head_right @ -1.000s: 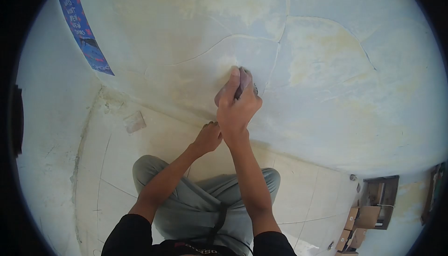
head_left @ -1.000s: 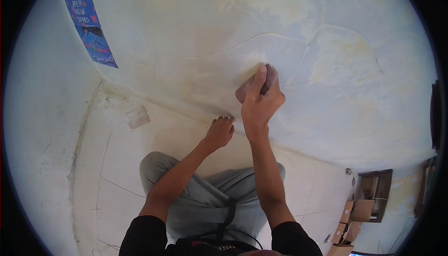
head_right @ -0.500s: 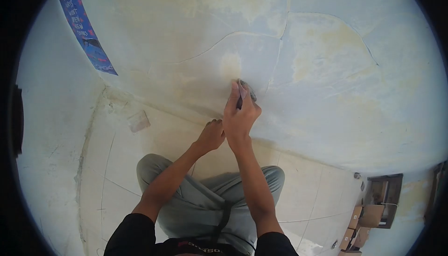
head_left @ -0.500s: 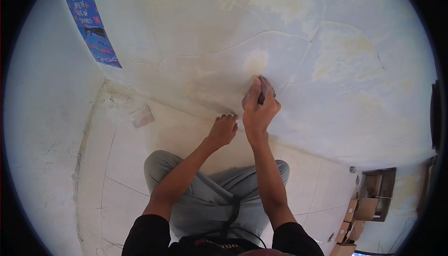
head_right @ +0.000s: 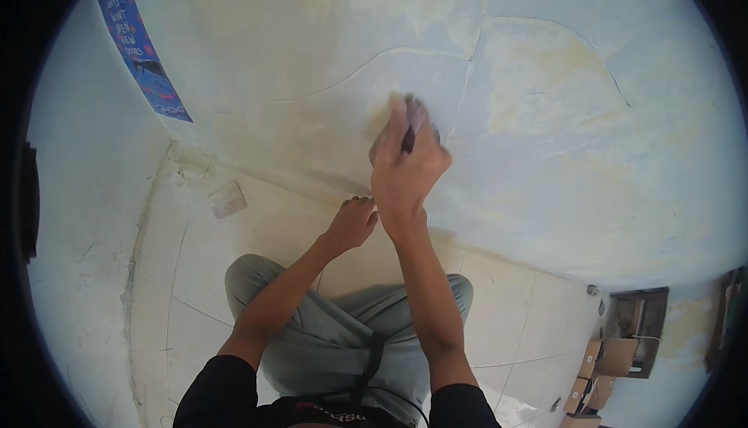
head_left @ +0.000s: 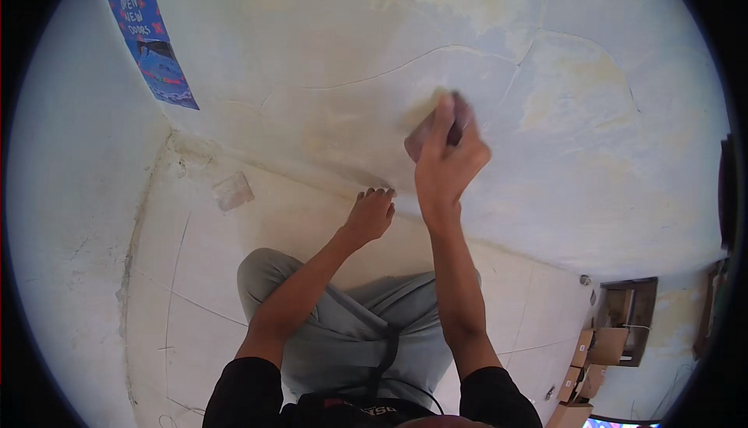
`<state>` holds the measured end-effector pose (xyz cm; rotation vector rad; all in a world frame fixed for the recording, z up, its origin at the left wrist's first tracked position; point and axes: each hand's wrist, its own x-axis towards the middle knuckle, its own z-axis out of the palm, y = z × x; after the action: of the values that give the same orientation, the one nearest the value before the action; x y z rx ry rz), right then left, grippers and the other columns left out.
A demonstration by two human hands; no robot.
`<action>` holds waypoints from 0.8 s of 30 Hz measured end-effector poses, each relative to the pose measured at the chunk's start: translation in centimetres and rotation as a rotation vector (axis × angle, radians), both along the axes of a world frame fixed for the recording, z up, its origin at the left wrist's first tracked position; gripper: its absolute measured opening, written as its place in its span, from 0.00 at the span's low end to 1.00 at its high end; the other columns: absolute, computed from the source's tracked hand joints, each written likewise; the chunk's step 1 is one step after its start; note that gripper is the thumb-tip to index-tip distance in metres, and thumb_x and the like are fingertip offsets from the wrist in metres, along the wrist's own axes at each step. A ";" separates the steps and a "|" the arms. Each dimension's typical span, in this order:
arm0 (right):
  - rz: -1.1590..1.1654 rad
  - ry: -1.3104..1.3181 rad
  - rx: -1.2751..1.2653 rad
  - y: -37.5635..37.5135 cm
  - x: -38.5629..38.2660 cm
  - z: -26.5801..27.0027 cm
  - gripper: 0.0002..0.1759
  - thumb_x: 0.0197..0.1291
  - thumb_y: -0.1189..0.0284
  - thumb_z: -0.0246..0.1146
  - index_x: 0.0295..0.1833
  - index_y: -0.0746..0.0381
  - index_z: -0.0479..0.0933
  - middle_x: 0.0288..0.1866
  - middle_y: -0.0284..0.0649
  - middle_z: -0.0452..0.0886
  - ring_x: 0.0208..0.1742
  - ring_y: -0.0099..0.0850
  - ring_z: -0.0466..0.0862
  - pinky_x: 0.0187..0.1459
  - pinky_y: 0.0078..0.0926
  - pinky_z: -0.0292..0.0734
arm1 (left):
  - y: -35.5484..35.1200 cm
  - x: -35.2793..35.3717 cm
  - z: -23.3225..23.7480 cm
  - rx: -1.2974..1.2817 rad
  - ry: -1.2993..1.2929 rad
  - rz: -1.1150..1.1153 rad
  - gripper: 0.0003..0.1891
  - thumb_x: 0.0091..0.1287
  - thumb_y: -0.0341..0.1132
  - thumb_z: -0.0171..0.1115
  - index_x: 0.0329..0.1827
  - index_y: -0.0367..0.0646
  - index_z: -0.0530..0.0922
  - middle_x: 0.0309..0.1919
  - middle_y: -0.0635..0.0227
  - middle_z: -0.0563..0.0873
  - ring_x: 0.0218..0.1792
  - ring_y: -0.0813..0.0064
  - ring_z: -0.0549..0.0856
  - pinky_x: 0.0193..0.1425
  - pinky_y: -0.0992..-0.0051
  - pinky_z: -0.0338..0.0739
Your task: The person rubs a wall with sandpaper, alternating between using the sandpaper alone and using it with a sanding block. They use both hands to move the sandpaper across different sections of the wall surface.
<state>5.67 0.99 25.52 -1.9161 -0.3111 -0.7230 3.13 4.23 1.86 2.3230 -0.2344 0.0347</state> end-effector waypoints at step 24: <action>-0.034 -0.117 -0.134 -1.4 1.1 -0.9 0.10 0.69 0.75 0.62 0.41 0.72 0.83 0.18 0.43 0.76 0.17 0.19 0.71 0.21 0.21 0.66 | -0.2 -0.2 -1.8 0.025 -0.009 -0.070 0.10 0.68 0.35 0.57 0.37 0.36 0.79 0.37 0.50 0.84 0.42 0.49 0.83 0.49 0.51 0.77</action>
<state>6.82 -0.43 24.63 -2.0128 -0.4094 -0.8569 2.95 4.04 0.11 2.3386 -0.3220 0.0077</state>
